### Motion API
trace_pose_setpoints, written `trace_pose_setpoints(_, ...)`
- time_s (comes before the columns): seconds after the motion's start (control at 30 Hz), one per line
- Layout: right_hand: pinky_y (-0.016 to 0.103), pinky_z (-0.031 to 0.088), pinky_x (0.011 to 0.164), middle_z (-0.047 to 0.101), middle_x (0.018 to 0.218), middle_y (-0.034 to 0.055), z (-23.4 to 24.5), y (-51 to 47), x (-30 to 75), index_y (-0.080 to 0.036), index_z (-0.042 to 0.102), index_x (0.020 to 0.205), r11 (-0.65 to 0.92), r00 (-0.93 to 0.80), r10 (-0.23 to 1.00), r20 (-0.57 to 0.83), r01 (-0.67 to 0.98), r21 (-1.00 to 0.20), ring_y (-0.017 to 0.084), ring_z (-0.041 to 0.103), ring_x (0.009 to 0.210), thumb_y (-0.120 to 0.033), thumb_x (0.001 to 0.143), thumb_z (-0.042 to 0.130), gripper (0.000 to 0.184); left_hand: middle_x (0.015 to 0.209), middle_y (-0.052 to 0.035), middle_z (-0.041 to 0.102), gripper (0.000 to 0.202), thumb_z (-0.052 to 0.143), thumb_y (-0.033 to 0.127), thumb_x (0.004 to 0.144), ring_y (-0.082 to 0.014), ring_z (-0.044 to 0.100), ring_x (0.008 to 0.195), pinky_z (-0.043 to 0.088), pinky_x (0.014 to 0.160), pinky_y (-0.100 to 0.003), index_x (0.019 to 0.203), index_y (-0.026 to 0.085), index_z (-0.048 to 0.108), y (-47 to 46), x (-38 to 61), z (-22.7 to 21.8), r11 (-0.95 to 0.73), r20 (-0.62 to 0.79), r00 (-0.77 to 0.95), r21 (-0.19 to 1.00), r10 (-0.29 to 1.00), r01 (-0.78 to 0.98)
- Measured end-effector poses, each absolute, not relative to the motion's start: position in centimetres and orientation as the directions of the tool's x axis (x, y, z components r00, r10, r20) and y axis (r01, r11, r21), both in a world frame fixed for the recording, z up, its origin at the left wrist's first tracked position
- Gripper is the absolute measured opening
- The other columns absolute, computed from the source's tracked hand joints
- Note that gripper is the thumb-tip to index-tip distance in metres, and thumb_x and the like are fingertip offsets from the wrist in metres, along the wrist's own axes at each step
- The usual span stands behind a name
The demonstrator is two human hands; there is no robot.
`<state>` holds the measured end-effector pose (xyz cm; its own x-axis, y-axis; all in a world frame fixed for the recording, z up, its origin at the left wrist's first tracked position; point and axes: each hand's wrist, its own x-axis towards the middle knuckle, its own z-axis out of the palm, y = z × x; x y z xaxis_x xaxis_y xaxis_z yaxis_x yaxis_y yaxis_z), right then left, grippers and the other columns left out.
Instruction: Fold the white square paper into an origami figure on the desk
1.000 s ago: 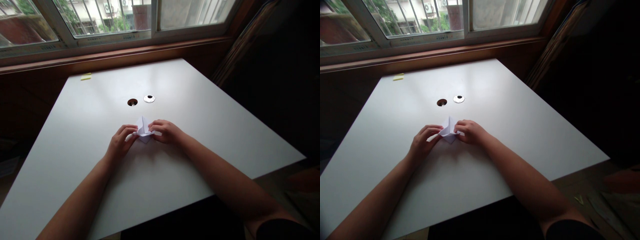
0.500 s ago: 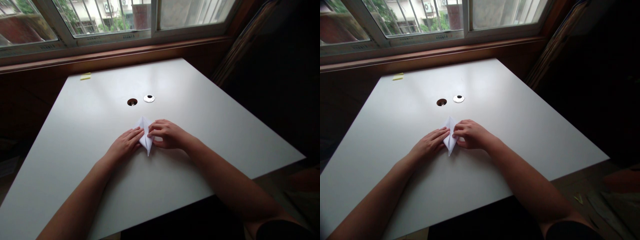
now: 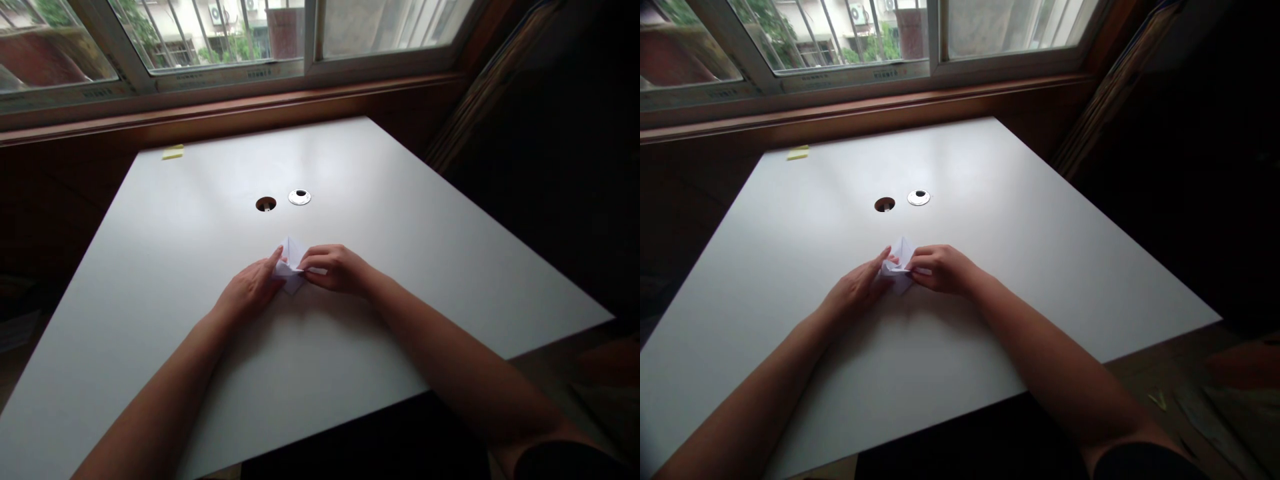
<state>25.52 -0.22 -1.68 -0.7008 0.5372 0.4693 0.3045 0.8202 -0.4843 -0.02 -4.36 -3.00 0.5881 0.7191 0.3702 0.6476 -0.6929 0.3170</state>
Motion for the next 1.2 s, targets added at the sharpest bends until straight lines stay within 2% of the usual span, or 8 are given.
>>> trace_pose_setpoints(0.17, 0.023, 0.047, 0.068, 0.069, 0.084, 0.0046, -2.3, 0.2, 25.2, -0.019, 0.07, 0.087, 0.742, -0.643, 0.595, 0.483, 0.208, -0.638, 0.014, 0.064, 0.074, -0.026, 0.091, 0.062, 0.011, 0.12, -0.0106, 0.069, 0.046, 0.057, 0.033, 0.094, -0.0223, 0.069, 0.105, 0.057, 0.085, -0.034, 0.136, 0.022, 0.043, -4.7, -0.1, -2.7, -0.571, 0.38, 0.428, 0.499, 0.82, 0.651)
trace_pose_setpoints(0.33, 0.023, 0.047, 0.067, 0.069, 0.082, 0.0049, -2.2, 0.3, 25.1, -0.017, 0.071, 0.085, 0.685, -0.604, 0.652, 0.457, 0.213, -0.696, 0.013, 0.064, 0.072, -0.027, 0.091, 0.062, 0.014, 0.124, -0.0096, 0.067, 0.015, 0.057, 0.026, 0.093, -0.023, 0.062, 0.119, 0.051, 0.099, -0.039, 0.108, 0.022, 0.058, -4.7, 0.0, -2.5, -0.622, 0.444, 0.442, 0.464, 0.779, 0.631)
trace_pose_setpoints(0.43, 0.024, 0.049, 0.069, 0.07, 0.084, 0.0055, -2.1, 0.2, 25.0, -0.018, 0.071, 0.087, 0.688, -0.586, 0.658, 0.474, 0.21, -0.695, 0.014, 0.065, 0.074, -0.027, 0.091, 0.063, 0.013, 0.121, -0.0079, 0.067, 0.009, 0.055, 0.023, 0.093, -0.0209, 0.064, 0.112, 0.053, 0.094, -0.035, 0.101, 0.022, 0.061, -4.6, 0.1, -2.1, -0.615, 0.438, 0.439, 0.458, 0.785, 0.642)
trace_pose_setpoints(0.57, 0.026, 0.051, 0.072, 0.071, 0.089, 0.0067, -2.1, 0.2, 24.9, -0.019, 0.071, 0.091, 0.724, -0.573, 0.632, 0.522, 0.196, -0.662, 0.015, 0.067, 0.078, -0.026, 0.091, 0.062, 0.011, 0.115, -0.0067, 0.07, 0.012, 0.055, 0.02, 0.093, -0.0195, 0.066, 0.106, 0.054, 0.089, -0.034, 0.103, 0.021, 0.063, -4.8, 0.3, -1.7, -0.616, 0.48, 0.403, 0.467, 0.779, 0.635)
trace_pose_setpoints(0.7, 0.032, 0.054, 0.082, 0.07, 0.096, 0.0077, -1.6, 0.0, 24.8, -0.021, 0.07, 0.098, 0.795, -0.547, 0.582, 0.602, 0.226, -0.563, 0.018, 0.066, 0.089, -0.027, 0.092, 0.063, 0.011, 0.113, -0.007, 0.07, 0.017, 0.056, 0.02, 0.094, -0.0197, 0.066, 0.104, 0.054, 0.092, -0.036, 0.109, 0.021, 0.064, -5.0, 0.5, -1.2, -0.622, 0.546, 0.361, 0.428, 0.756, 0.656)
trace_pose_setpoints(0.87, 0.039, 0.054, 0.087, 0.068, 0.106, 0.0075, -0.4, -0.7, 24.5, -0.025, 0.066, 0.112, 0.845, -0.497, 0.532, 0.685, 0.257, -0.47, 0.021, 0.061, 0.099, -0.031, 0.087, 0.071, 0.026, 0.115, -0.0064, 0.07, 0.02, 0.058, 0.02, 0.094, -0.0202, 0.065, 0.106, 0.053, 0.094, -0.037, 0.112, 0.022, 0.065, -5.2, 0.7, -0.9, -0.607, 0.603, 0.335, 0.326, 0.724, 0.725)
trace_pose_setpoints(1.0, 0.039, 0.053, 0.086, 0.067, 0.103, 0.0061, 0.1, -1.2, 24.3, -0.025, 0.066, 0.108, 0.852, -0.44, 0.523, 0.73, 0.245, -0.462, 0.02, 0.061, 0.096, -0.027, 0.086, 0.072, 0.023, 0.117, -0.0063, 0.069, 0.023, 0.058, 0.02, 0.094, -0.0208, 0.064, 0.108, 0.052, 0.096, -0.038, 0.115, 0.023, 0.065, -5.0, 0.5, -1.1, -0.604, 0.615, 0.349, 0.268, 0.707, 0.751)
trace_pose_setpoints(1.2, 0.039, 0.054, 0.082, 0.068, 0.097, 0.0057, -0.2, -1.0, 24.3, -0.023, 0.068, 0.094, 0.827, -0.411, 0.561, 0.719, 0.236, -0.51, 0.02, 0.062, 0.092, -0.025, 0.087, 0.071, 0.008, 0.119, -0.007, 0.069, 0.027, 0.057, 0.021, 0.095, -0.0213, 0.064, 0.11, 0.052, 0.098, -0.039, 0.121, 0.023, 0.065, -4.7, 0.0, -1.5, -0.607, 0.599, 0.365, 0.265, 0.713, 0.749)
